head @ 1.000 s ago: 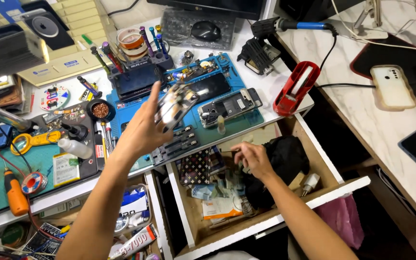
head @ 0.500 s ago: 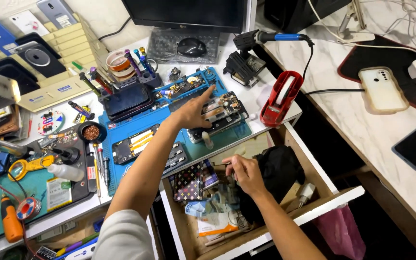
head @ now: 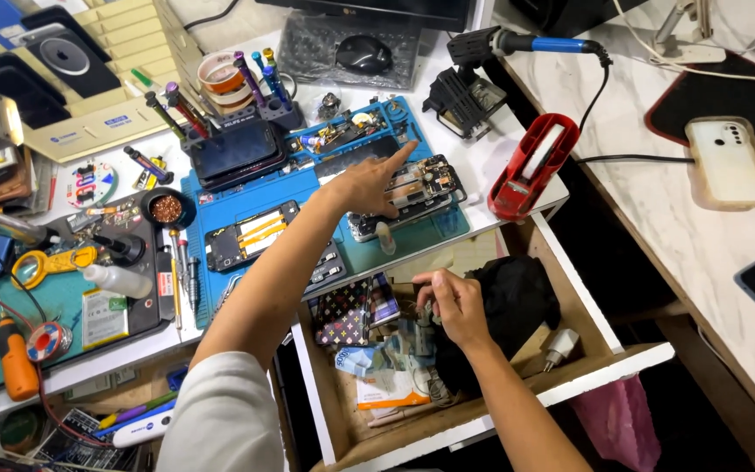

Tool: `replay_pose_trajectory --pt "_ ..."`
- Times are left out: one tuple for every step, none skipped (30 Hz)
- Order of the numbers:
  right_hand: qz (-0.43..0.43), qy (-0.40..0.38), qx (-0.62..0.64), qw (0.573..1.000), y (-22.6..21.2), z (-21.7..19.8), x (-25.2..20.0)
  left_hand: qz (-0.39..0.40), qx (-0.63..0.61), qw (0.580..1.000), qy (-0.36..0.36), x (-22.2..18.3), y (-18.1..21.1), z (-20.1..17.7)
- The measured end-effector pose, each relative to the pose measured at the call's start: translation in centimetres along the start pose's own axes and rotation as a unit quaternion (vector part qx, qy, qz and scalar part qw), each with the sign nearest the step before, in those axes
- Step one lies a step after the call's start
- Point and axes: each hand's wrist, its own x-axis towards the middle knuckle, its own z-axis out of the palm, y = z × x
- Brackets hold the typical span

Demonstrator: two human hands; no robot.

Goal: Inspecting and organizing mobile phone components like batteries and circuit boards at a repair station

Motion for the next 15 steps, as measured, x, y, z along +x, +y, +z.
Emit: replay_pose_trajectory --pt "0.003 0.005 0.002 1.000 0.1 0.0 0.0 0.013 -0.014 1.000 0.006 -0.4 0.0 -0.2" --pt "0.007 0.008 0.003 1.000 0.1 0.1 -0.1 0.025 -0.028 0.999 0.013 -0.8 0.0 -0.4" --pt "0.006 0.003 0.002 1.000 0.2 0.0 -0.1 0.021 -0.032 0.999 0.016 -1.1 -0.1 -1.0" --pt "0.005 0.007 -0.003 1.000 0.3 -0.1 -0.1 0.035 -0.046 0.998 0.032 -1.5 -0.3 -1.7" --pt "0.004 0.010 -0.007 1.000 0.4 -0.1 -0.1 0.048 -0.060 0.996 0.049 -1.9 -0.6 -2.4" --pt "0.004 0.001 -0.006 1.000 0.7 -0.3 -0.1 0.040 -0.064 0.996 0.053 -2.6 -1.4 -2.8" --pt "0.013 0.009 -0.019 1.000 1.0 -0.4 -0.2 0.045 -0.055 0.992 0.105 -3.3 -2.3 -3.2" --pt "0.020 0.012 -0.030 0.999 1.3 -0.2 -0.1 0.045 -0.044 0.985 0.159 -4.4 -3.5 -3.6" --pt "0.019 -0.001 -0.026 0.999 1.8 -1.0 -0.6 0.032 -0.046 0.985 0.163 -6.6 -3.2 -3.6" --pt "0.028 0.016 -0.063 0.998 2.4 -0.8 -0.8 0.073 -0.059 0.970 0.226 -9.9 -3.5 -3.6" --pt "0.035 0.033 -0.100 0.994 3.0 -0.4 -0.9 0.115 -0.067 0.948 0.288 -13.3 -3.8 -3.5" --pt "0.029 0.005 -0.089 0.996 2.5 -0.1 -0.9 0.085 -0.064 0.948 0.299 -17.3 -3.7 -2.8" --pt "0.026 0.000 -0.077 0.997 2.1 0.2 -0.9 0.081 -0.097 0.952 0.280 -21.0 -3.3 -2.1" --pt "0.023 0.007 -0.070 0.997 1.6 0.0 -0.9 0.088 -0.131 0.953 0.260 -24.0 -2.5 -1.4" --pt "0.018 -0.012 -0.065 0.998 1.3 0.4 -1.1 0.071 -0.130 0.951 0.270 -27.4 -3.7 0.2"
